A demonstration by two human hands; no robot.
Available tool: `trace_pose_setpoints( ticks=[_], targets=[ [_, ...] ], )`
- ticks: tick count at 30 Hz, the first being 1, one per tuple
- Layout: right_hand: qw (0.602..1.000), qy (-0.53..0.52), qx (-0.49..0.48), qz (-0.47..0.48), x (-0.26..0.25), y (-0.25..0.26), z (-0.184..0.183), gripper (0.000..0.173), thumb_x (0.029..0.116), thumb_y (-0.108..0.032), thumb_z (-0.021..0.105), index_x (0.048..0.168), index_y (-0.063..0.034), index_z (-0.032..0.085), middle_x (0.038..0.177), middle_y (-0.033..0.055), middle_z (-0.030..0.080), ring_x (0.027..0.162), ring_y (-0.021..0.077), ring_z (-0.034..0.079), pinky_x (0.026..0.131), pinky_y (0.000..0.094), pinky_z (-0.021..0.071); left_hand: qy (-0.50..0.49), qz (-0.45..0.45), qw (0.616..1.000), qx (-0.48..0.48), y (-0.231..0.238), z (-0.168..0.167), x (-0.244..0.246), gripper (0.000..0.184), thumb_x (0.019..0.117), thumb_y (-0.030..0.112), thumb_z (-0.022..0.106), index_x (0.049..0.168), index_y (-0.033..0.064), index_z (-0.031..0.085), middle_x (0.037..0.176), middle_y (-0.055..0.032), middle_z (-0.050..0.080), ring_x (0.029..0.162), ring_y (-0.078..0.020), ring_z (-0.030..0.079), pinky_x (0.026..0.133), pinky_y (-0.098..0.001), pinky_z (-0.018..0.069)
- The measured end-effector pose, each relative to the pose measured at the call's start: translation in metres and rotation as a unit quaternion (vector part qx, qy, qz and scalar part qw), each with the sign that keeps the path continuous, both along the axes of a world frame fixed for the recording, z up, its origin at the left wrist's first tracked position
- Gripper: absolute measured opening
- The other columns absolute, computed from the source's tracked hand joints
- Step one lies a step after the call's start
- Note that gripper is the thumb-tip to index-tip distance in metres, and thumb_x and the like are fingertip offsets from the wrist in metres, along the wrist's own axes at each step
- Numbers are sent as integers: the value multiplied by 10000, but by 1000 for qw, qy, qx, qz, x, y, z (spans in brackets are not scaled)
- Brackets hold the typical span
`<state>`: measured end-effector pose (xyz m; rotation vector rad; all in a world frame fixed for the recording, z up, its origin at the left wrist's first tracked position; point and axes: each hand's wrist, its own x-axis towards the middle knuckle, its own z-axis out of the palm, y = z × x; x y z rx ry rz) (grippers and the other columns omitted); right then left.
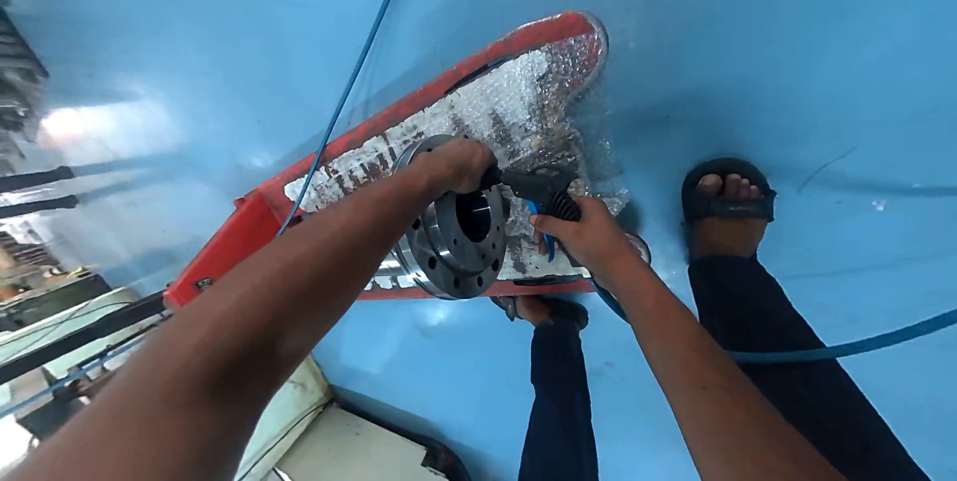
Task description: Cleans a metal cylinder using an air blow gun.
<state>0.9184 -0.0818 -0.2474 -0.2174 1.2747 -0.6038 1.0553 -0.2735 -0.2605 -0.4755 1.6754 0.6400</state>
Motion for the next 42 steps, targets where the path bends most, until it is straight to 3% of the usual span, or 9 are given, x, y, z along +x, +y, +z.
trace_pose_setpoints(
  ticks=[4,8,18,22,28,30,34,39,42],
  targets=[
    [999,-32,13,3,-3,-2,0,148,1008,-125,659,1083,2,655,798,67,713,645,126,684,603,267,575,5,4,1000,3,0,-2,1,252,938,72,676,1184,17,672,1178,-223,678,1155,-421,639,980,-630,484],
    [1000,-14,11,3,-2,-2,1,117,991,-116,679,1026,-6,665,747,67,690,603,141,658,593,288,568,-1,8,1000,3,0,-1,0,260,931,63,677,1184,1,673,1187,-236,676,1167,-434,633,985,-641,480],
    [999,-37,12,6,-4,-2,2,146,1005,-127,665,1087,-7,656,798,64,707,636,117,671,596,260,562,4,6,1000,4,0,-1,0,222,945,70,664,1161,18,675,1150,-216,684,1134,-413,644,972,-620,484],
    [1000,-14,6,4,-3,-3,4,128,988,-113,686,1059,-10,658,730,57,663,581,124,628,568,270,546,6,9,1000,3,0,-1,0,213,947,78,665,1152,22,677,1142,-211,687,1125,-408,649,961,-619,487],
    [1000,-23,11,16,-4,-4,3,143,994,-120,681,1078,-10,649,776,67,683,613,126,656,593,270,566,2,7,1000,-2,0,-1,0,224,946,85,669,1161,25,673,1148,-210,687,1125,-410,649,957,-620,490],
    [999,-35,3,23,-7,-4,1,186,998,-143,682,1121,-7,647,842,79,711,679,129,685,638,279,576,-1,10,1000,4,0,0,-2,260,952,87,669,1202,16,664,1194,-225,678,1161,-424,639,980,-635,481],
    [999,-37,-13,37,-18,-7,6,224,1007,-169,673,1161,-11,637,899,89,722,734,142,703,672,294,586,2,94,995,11,-16,11,-5,301,946,83,712,1236,17,668,1183,-236,682,1135,-425,645,975,-650,478],
    [996,-77,-30,25,-37,-8,13,190,1021,-142,639,1161,-15,619,877,84,737,713,144,719,642,267,592,44,218,971,-91,-65,38,4,292,962,46,675,1253,21,669,1194,-247,679,1130,-423,651,980,-672,477],
    [995,-85,-40,34,-35,-10,18,178,1016,-134,647,1147,-16,630,859,81,728,689,134,707,624,254,585,81,287,944,-142,-78,53,11,257,978,72,667,1229,20,659,1108,-222,688,988,-365,675,894,-617,517]
  ],
)
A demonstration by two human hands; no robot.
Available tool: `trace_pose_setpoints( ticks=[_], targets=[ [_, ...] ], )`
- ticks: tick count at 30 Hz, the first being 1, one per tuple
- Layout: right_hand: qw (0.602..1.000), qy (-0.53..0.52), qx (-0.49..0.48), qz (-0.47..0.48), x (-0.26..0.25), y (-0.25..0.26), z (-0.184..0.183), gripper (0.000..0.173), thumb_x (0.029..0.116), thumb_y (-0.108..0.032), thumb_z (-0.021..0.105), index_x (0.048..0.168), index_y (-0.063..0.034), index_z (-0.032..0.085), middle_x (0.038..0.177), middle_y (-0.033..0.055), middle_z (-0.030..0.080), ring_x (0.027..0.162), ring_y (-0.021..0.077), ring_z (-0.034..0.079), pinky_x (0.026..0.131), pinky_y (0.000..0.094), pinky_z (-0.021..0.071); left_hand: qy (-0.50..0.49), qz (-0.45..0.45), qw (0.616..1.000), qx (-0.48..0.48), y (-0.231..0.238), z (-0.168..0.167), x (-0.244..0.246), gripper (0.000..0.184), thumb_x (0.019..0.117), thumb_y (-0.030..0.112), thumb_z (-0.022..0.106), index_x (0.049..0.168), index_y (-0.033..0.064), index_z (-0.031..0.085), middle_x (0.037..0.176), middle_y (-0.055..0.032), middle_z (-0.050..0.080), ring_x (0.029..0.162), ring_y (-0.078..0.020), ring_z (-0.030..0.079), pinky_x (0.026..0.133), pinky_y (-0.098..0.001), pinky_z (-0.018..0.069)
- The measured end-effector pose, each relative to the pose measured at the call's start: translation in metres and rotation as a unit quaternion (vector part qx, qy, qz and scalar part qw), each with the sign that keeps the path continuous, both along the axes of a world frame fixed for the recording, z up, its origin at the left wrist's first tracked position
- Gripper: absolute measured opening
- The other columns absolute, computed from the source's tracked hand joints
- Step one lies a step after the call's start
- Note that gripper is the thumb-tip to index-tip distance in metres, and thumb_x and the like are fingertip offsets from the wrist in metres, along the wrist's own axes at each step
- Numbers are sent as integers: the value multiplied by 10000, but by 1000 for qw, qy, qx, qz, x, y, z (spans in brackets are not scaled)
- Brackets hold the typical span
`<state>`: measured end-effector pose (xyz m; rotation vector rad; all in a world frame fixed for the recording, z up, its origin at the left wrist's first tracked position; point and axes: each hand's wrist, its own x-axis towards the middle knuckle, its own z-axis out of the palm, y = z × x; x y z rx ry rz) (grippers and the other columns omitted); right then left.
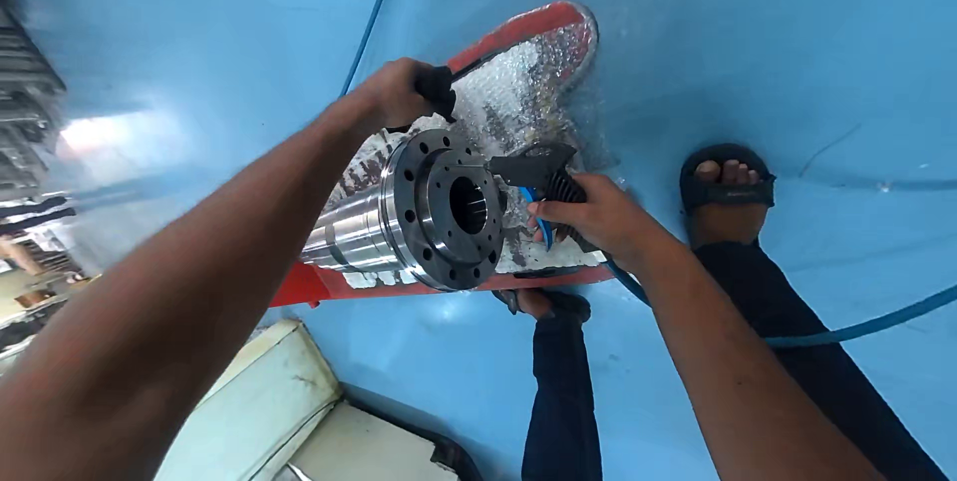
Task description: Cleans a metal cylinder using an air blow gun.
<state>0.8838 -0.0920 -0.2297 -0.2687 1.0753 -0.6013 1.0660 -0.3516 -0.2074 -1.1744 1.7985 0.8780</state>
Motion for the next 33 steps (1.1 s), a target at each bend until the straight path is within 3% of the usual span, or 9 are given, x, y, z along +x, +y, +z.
trace_pose_setpoints(
  ticks=[2,5,8,10,14,24,29,33],
  targets=[
    [1000,3,2,7,3,-1,1,165,1017,-135,646,1136,-21,630,845,73,723,676,125,697,611,245,574,27,16,999,3,8,7,2,238,973,78,675,1206,33,660,1064,-189,690,923,-317,678,847,-572,537],
    [1000,10,11,14,6,1,0,171,1017,-150,651,1131,-23,641,847,79,728,677,137,697,611,256,569,40,-1,998,58,40,9,2,305,938,61,700,1242,42,675,1135,-191,707,1059,-336,687,954,-599,527],
    [1000,15,2,9,14,2,0,142,1006,-123,661,1103,-20,651,832,80,725,662,137,688,594,260,563,-1,-85,993,88,79,-7,8,340,910,111,728,1237,34,674,1203,-210,688,1160,-396,651,985,-654,497],
    [1000,15,-3,0,20,3,-3,147,1003,-120,665,1112,-21,655,841,84,728,666,140,687,595,262,561,-27,-139,988,67,94,-14,8,338,901,134,725,1217,22,680,1288,-195,649,1248,-392,602,1036,-619,479],
    [999,21,19,-22,25,9,-6,126,1010,-120,655,1078,-14,660,832,88,736,639,151,676,560,259,540,-33,-164,985,33,102,-20,7,263,904,172,712,1128,33,701,1242,-174,668,1216,-376,621,1006,-589,500],
    [998,53,-1,-33,28,13,-13,117,1001,-116,662,1041,-8,684,786,102,731,603,180,667,541,286,536,-12,-156,987,20,107,-19,9,289,908,202,712,1147,40,704,1259,-153,675,1230,-337,618,1054,-535,480],
    [999,17,2,-33,26,14,-18,134,1012,-107,645,1075,7,673,846,118,753,677,193,716,603,289,584,-15,-163,986,19,107,-18,8,294,912,204,705,1154,37,696,1270,-157,669,1236,-333,614,1059,-522,475],
    [998,46,7,-31,26,12,-13,110,1005,-111,658,1028,-5,676,777,99,723,609,168,663,561,278,541,-15,-166,986,15,108,-18,8,295,918,210,699,1158,38,695,1270,-154,672,1231,-328,618,1060,-513,473]
  ],
)
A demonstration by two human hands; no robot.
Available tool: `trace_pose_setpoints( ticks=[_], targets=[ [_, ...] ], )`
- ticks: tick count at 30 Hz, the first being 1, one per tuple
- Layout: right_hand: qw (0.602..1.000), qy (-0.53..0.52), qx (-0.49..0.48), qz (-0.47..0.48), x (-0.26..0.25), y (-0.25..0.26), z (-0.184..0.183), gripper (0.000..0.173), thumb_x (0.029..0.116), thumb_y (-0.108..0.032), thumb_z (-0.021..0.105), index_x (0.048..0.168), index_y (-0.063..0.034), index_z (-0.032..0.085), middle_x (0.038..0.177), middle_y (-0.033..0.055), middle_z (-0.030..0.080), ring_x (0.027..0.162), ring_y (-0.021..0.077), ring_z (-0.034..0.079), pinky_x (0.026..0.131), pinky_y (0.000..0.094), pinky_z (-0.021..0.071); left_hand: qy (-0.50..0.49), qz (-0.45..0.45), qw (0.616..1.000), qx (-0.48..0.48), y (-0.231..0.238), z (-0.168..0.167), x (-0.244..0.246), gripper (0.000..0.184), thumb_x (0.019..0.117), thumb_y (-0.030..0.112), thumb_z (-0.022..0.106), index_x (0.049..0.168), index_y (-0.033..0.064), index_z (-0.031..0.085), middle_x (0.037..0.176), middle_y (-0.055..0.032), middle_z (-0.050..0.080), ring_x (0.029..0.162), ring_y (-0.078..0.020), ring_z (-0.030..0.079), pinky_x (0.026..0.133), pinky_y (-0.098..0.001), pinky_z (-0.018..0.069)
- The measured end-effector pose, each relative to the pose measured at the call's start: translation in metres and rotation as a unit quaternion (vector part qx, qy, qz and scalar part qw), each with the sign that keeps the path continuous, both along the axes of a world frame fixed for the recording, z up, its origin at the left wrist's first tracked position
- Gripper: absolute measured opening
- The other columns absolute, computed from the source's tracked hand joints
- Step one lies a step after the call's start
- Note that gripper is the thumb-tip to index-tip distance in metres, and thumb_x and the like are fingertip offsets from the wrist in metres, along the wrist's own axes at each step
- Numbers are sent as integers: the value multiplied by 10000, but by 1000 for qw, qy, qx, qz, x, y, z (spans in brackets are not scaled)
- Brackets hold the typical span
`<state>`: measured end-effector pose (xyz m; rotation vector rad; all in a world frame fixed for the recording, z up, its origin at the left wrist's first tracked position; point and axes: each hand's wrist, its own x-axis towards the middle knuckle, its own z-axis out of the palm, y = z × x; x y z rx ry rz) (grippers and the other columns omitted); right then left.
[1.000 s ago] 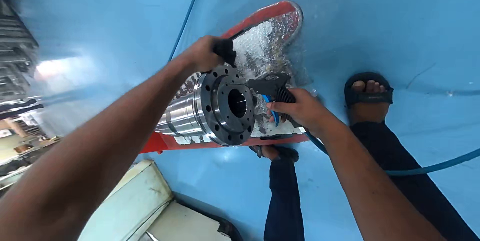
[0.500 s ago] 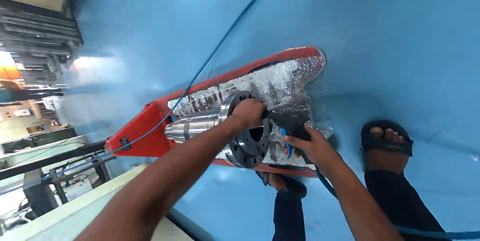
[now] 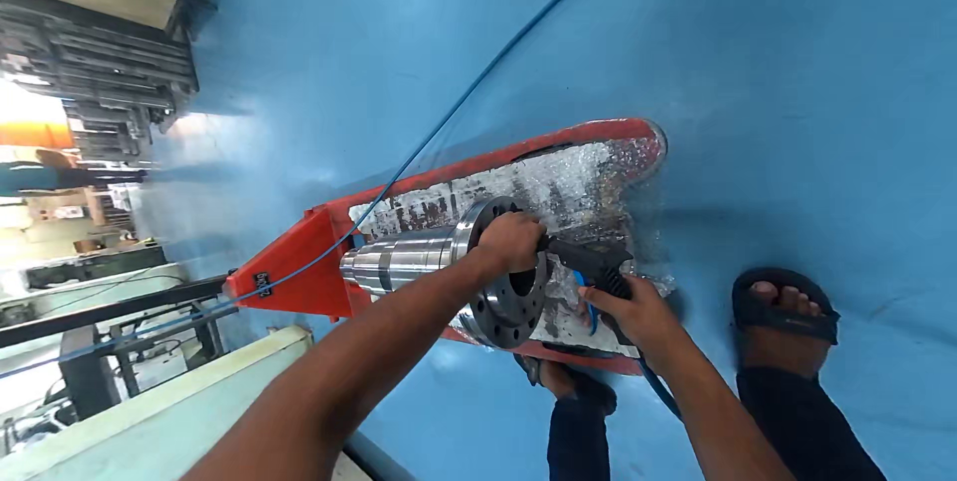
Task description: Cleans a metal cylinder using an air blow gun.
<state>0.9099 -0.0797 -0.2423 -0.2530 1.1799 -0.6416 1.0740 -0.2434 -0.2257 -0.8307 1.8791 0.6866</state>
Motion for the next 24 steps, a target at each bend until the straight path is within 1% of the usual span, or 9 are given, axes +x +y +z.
trace_pose_setpoints(
  ticks=[3,6,7,11,15,16,18,20,24],
  targets=[
    [1000,-16,0,-1,-1,2,-3,132,1003,-109,664,1070,6,672,824,103,747,656,181,699,588,282,567,7,1,1000,-4,2,0,0,286,920,205,687,1152,37,696,1260,-154,674,1223,-331,621,1043,-517,481],
    [1000,-3,-5,-1,1,1,-3,114,1003,-115,663,1038,-9,684,786,96,732,624,173,675,566,281,545,0,2,1000,-8,2,1,0,303,924,225,684,1165,41,694,1266,-152,672,1235,-329,615,1048,-514,478],
    [1000,7,-7,-1,1,1,-2,108,998,-115,668,1026,-12,688,769,91,725,612,173,671,566,287,551,-2,3,1000,-10,3,2,0,308,924,227,685,1168,39,694,1267,-153,672,1237,-330,614,1048,-514,477],
    [1000,-8,-3,10,-1,0,-4,129,1009,-122,659,1059,-4,678,817,94,751,632,164,687,569,268,549,3,5,1000,-19,4,3,-1,302,919,222,689,1159,39,698,1253,-148,678,1226,-327,619,1040,-508,482],
    [1000,13,-13,4,0,0,-3,113,992,-119,679,1014,-8,685,756,106,710,585,196,654,571,322,561,5,6,1000,-24,6,4,-1,278,917,216,688,1133,40,698,1235,-145,681,1215,-326,623,1028,-506,488],
    [1000,15,-15,4,0,0,-4,115,989,-122,685,1012,-9,688,753,104,710,582,194,651,561,317,554,7,5,1000,-26,6,3,-1,275,916,217,688,1128,42,699,1229,-143,684,1209,-323,626,1024,-503,490],
    [1000,-4,-12,11,-2,0,-5,124,1002,-126,667,1040,-10,684,790,94,732,621,179,672,573,291,551,9,3,1000,-29,7,2,-1,281,916,222,691,1129,38,701,1226,-145,685,1200,-326,630,1016,-506,494],
    [999,-27,-7,17,-3,0,-6,142,1016,-127,645,1073,1,672,836,98,750,673,188,710,614,298,585,12,3,999,-32,7,2,1,299,910,233,704,1135,36,706,1233,-150,685,1199,-331,631,1016,-515,495],
    [1000,16,0,13,-3,-3,-2,111,993,-117,675,985,-6,681,743,98,699,597,190,653,582,317,559,3,0,999,-39,9,1,-1,310,906,243,707,1144,44,705,1234,-143,685,1194,-326,632,1014,-507,494]
  ],
)
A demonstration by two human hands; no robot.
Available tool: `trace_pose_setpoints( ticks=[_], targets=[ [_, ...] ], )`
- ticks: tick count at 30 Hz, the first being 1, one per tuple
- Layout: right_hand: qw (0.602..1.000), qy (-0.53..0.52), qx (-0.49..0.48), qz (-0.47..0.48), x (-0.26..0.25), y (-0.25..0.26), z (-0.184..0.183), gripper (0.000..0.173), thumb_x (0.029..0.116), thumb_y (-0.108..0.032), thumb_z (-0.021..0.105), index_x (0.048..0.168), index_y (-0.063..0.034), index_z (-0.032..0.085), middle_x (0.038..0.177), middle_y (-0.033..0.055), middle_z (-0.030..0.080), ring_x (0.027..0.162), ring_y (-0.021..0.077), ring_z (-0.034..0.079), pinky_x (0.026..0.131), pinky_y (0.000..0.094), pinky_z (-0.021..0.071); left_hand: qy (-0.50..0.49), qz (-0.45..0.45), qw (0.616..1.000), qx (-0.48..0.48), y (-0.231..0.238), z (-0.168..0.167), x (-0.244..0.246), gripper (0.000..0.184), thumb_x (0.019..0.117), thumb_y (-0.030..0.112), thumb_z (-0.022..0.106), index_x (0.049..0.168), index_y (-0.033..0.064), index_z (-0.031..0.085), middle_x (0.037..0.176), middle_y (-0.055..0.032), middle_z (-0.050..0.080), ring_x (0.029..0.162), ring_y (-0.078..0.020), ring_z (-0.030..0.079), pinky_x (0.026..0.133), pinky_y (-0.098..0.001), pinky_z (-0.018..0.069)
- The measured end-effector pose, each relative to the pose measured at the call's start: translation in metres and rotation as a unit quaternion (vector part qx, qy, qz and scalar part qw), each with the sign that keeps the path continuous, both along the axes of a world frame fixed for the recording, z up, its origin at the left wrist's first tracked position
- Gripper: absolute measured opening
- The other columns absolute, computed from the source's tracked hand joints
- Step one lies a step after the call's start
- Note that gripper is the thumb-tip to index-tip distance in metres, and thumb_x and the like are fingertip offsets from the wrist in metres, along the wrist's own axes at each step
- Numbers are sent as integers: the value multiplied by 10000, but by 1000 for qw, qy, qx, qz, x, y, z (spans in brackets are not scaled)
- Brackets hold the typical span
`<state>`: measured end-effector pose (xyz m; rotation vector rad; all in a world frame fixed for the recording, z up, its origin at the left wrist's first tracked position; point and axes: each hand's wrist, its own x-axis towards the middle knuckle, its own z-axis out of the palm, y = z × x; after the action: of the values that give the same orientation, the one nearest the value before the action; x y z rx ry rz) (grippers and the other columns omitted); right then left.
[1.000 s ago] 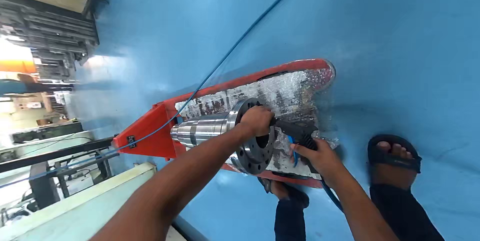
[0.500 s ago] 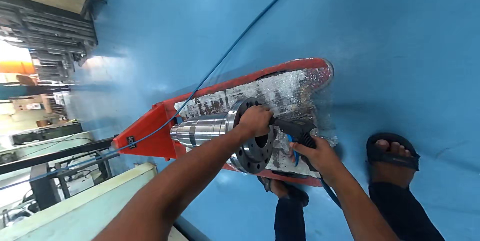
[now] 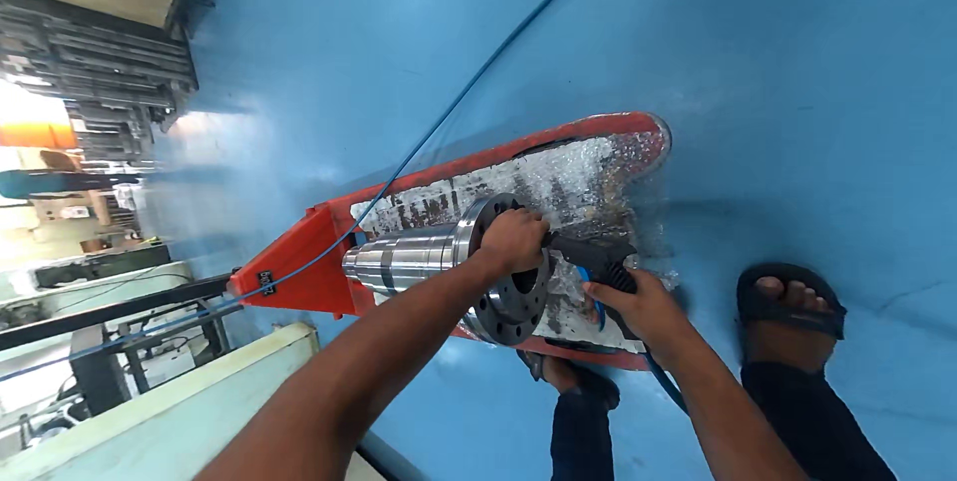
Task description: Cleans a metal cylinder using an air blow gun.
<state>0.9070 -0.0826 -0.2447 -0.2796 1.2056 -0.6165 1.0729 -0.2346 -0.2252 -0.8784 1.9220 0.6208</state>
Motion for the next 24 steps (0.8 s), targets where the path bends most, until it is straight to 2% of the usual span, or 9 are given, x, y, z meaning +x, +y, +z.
trace_pose_setpoints(
  ticks=[3,7,13,17,21,24],
  targets=[
    [1000,7,7,7,-1,-4,2,87,985,-89,675,983,-3,684,736,92,697,602,183,655,599,317,564,2,-2,1000,2,-1,0,0,307,912,240,698,1145,41,701,1221,-148,684,1189,-332,632,1005,-510,495],
    [999,-38,9,6,-3,-4,0,108,1007,-80,644,1050,14,677,830,97,757,682,173,717,634,281,585,4,-1,1000,6,-2,1,0,297,914,234,692,1140,41,701,1218,-147,683,1185,-330,632,1004,-505,496],
    [1000,4,18,11,-3,-8,3,100,993,-95,672,993,5,680,733,93,706,593,181,662,587,310,565,1,-3,1000,4,-1,1,-2,283,913,229,685,1128,47,703,1216,-143,686,1187,-323,633,1002,-499,495],
    [999,-27,34,32,-10,-14,2,121,1019,-110,636,1029,7,664,783,90,731,601,145,659,556,248,531,3,-3,1000,4,-2,0,-1,290,914,233,686,1135,47,701,1205,-142,686,1185,-320,633,999,-496,497],
    [996,-58,29,66,-23,-26,-3,153,1045,-125,591,1065,16,645,801,102,729,612,151,667,554,248,536,25,47,998,-19,1,3,1,313,916,197,682,1193,52,699,1247,-140,684,1216,-316,624,1031,-496,487],
    [991,-67,35,113,-33,-45,-9,174,1060,-147,565,1084,7,642,795,106,731,591,140,651,525,234,502,33,104,992,-63,9,5,3,312,933,179,667,1215,49,694,1285,-145,670,1248,-316,608,1084,-491,454]
  ],
)
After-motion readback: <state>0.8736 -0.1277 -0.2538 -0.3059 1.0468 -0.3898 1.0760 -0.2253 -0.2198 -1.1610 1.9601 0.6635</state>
